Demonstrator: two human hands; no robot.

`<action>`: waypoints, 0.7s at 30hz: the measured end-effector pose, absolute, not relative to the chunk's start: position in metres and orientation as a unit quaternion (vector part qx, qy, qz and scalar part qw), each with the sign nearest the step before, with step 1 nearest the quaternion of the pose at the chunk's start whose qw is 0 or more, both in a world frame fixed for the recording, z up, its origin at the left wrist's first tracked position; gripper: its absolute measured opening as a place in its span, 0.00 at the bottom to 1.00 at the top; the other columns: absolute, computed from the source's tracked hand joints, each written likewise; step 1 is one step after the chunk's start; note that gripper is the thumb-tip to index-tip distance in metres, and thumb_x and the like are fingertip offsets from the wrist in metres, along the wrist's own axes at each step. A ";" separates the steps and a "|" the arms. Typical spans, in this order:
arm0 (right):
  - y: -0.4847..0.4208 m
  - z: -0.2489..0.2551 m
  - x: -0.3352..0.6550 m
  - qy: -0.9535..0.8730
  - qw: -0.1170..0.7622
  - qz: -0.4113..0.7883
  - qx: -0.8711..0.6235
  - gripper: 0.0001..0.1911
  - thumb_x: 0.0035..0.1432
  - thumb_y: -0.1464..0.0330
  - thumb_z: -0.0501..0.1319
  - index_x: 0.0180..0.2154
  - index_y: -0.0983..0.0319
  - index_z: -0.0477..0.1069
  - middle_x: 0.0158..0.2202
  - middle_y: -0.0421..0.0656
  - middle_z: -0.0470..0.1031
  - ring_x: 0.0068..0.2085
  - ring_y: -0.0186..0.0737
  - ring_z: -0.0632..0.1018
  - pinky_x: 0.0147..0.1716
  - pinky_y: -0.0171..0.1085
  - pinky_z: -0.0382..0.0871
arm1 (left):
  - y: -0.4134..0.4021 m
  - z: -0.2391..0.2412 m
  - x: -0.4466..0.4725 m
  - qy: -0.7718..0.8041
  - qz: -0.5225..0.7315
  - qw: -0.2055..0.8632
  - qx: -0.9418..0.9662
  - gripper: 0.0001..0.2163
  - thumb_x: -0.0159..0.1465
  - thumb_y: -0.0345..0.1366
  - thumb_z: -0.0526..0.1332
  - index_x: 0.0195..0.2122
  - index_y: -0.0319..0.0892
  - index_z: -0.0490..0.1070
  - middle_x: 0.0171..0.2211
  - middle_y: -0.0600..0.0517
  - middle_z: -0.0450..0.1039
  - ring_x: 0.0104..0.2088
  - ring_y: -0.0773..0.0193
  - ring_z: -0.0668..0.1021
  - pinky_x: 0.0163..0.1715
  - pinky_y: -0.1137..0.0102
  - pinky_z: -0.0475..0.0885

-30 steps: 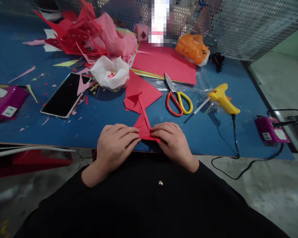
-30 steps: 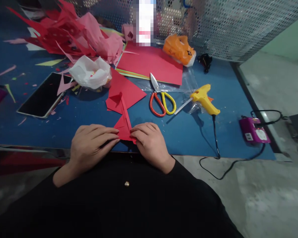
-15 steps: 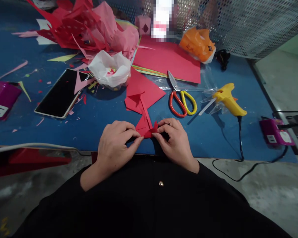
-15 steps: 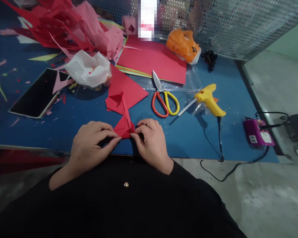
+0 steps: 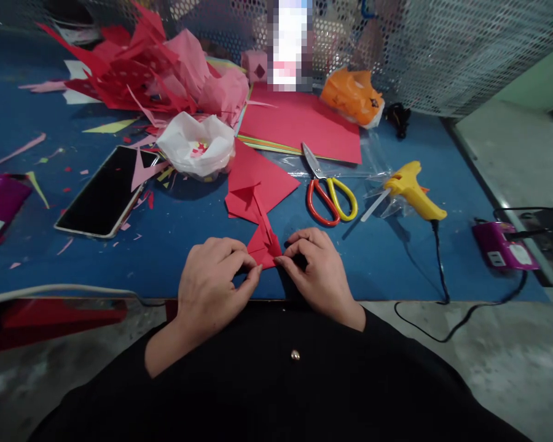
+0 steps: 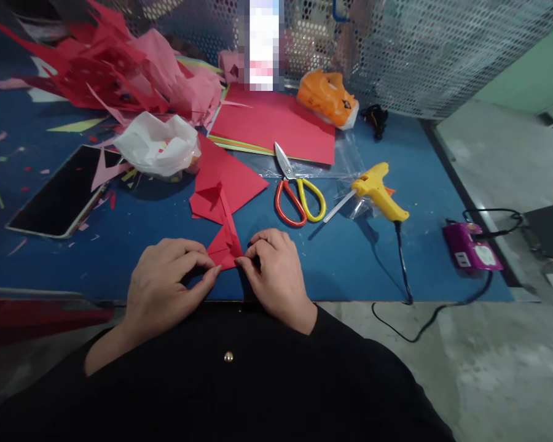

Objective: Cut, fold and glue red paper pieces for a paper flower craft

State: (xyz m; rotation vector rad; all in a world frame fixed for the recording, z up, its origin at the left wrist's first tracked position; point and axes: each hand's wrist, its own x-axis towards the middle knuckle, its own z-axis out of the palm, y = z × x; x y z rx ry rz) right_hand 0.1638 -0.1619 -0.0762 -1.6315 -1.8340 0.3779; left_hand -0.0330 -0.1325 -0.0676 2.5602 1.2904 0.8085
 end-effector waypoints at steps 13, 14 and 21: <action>-0.159 -0.072 0.163 -0.712 0.286 0.135 -0.627 0.07 0.60 0.73 0.66 0.31 0.60 0.70 0.40 0.46 0.75 0.43 0.46 0.75 0.42 0.44 0.70 | -0.132 -0.071 -0.034 0.282 0.236 -0.027 0.930 0.18 0.67 0.25 0.57 0.58 0.39 0.72 0.55 0.51 0.79 0.47 0.52 0.77 0.43 0.57 0.66; -0.158 -0.071 0.162 -0.712 0.284 0.135 -0.628 0.07 0.59 0.74 0.66 0.31 0.60 0.70 0.40 0.46 0.75 0.43 0.46 0.75 0.42 0.44 0.70 | -0.132 -0.070 -0.033 0.277 0.226 -0.034 0.933 0.19 0.67 0.25 0.57 0.58 0.38 0.72 0.57 0.50 0.77 0.48 0.52 0.77 0.44 0.57 0.66; -0.158 -0.073 0.164 -0.711 0.297 0.133 -0.623 0.08 0.59 0.73 0.66 0.31 0.60 0.69 0.39 0.46 0.76 0.43 0.47 0.76 0.43 0.45 0.72 | -0.133 -0.066 -0.028 0.278 0.197 -0.027 0.940 0.18 0.68 0.32 0.56 0.57 0.35 0.73 0.58 0.46 0.76 0.55 0.47 0.76 0.53 0.53 0.65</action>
